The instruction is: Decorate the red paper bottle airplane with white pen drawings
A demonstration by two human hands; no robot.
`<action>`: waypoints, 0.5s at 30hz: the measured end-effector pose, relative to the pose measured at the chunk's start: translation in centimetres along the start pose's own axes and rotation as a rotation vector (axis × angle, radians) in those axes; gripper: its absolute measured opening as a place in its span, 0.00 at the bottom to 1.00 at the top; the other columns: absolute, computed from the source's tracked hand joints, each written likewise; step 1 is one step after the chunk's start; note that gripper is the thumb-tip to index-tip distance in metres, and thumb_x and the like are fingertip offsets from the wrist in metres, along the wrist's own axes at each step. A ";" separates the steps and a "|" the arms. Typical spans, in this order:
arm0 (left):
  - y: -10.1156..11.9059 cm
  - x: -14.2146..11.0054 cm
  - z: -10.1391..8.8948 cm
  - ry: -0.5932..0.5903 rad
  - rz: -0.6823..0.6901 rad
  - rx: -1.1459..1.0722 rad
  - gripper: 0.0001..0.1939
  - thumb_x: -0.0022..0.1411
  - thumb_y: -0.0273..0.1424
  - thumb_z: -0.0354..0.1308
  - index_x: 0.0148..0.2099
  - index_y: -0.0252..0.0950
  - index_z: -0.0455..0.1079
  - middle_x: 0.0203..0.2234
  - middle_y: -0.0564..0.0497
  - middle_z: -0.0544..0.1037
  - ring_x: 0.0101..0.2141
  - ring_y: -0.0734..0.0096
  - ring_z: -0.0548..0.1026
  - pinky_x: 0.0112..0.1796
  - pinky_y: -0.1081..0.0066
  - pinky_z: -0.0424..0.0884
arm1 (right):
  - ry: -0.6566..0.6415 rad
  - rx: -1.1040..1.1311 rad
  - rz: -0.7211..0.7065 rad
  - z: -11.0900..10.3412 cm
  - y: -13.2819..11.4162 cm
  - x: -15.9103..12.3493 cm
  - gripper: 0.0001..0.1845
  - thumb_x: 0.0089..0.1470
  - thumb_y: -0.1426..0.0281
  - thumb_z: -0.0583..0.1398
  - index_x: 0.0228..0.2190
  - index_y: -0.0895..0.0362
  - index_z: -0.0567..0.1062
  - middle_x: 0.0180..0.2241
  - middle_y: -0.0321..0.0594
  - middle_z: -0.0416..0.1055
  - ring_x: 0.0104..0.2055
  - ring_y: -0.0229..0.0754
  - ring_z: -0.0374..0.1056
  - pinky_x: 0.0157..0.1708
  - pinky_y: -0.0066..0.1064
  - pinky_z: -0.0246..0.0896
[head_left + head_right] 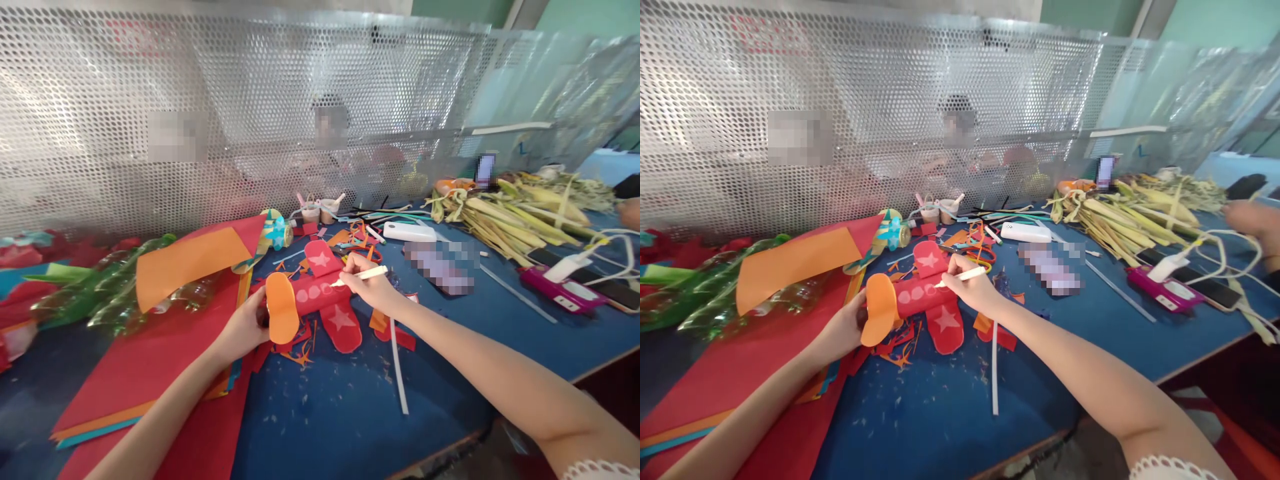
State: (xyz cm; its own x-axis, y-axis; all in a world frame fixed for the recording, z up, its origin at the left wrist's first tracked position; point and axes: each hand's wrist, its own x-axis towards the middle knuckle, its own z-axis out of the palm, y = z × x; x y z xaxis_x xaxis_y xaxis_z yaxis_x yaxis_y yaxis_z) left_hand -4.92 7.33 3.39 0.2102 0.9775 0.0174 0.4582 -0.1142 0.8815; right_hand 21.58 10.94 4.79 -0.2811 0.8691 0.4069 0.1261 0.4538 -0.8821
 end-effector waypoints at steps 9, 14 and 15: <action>0.4 -0.1 0.0 0.003 0.012 0.017 0.40 0.42 0.39 0.67 0.57 0.35 0.60 0.40 0.44 0.80 0.36 0.56 0.80 0.35 0.65 0.76 | -0.008 0.008 0.014 0.1 -0.3 0.0 0.13 0.50 0.66 0.57 0.21 0.52 0.58 0.16 0.27 0.55 0.19 0.34 0.50 0.21 0.28 0.44; -0.1 -0.1 -0.1 0.003 0.023 0.033 0.38 0.42 0.36 0.66 0.56 0.34 0.60 0.35 0.47 0.81 0.31 0.58 0.79 0.34 0.64 0.76 | -0.008 0.056 0.015 0.1 0.1 0.0 0.14 0.51 0.65 0.58 0.21 0.52 0.57 0.15 0.26 0.55 0.18 0.34 0.49 0.21 0.27 0.44; -0.3 -0.1 -0.1 0.005 0.030 0.027 0.38 0.42 0.36 0.66 0.56 0.35 0.60 0.34 0.48 0.81 0.32 0.58 0.80 0.35 0.64 0.76 | -0.006 0.061 0.015 0.1 0.2 0.1 0.14 0.51 0.65 0.59 0.21 0.52 0.57 0.15 0.26 0.54 0.18 0.34 0.50 0.21 0.27 0.44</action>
State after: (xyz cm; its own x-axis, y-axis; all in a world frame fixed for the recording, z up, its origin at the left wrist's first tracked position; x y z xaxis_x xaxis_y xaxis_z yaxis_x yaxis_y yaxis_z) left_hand -5.17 7.33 3.23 0.2196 0.9745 0.0461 0.4751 -0.1481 0.8674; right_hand 21.46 11.05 4.59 -0.2854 0.8747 0.3919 0.0724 0.4274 -0.9012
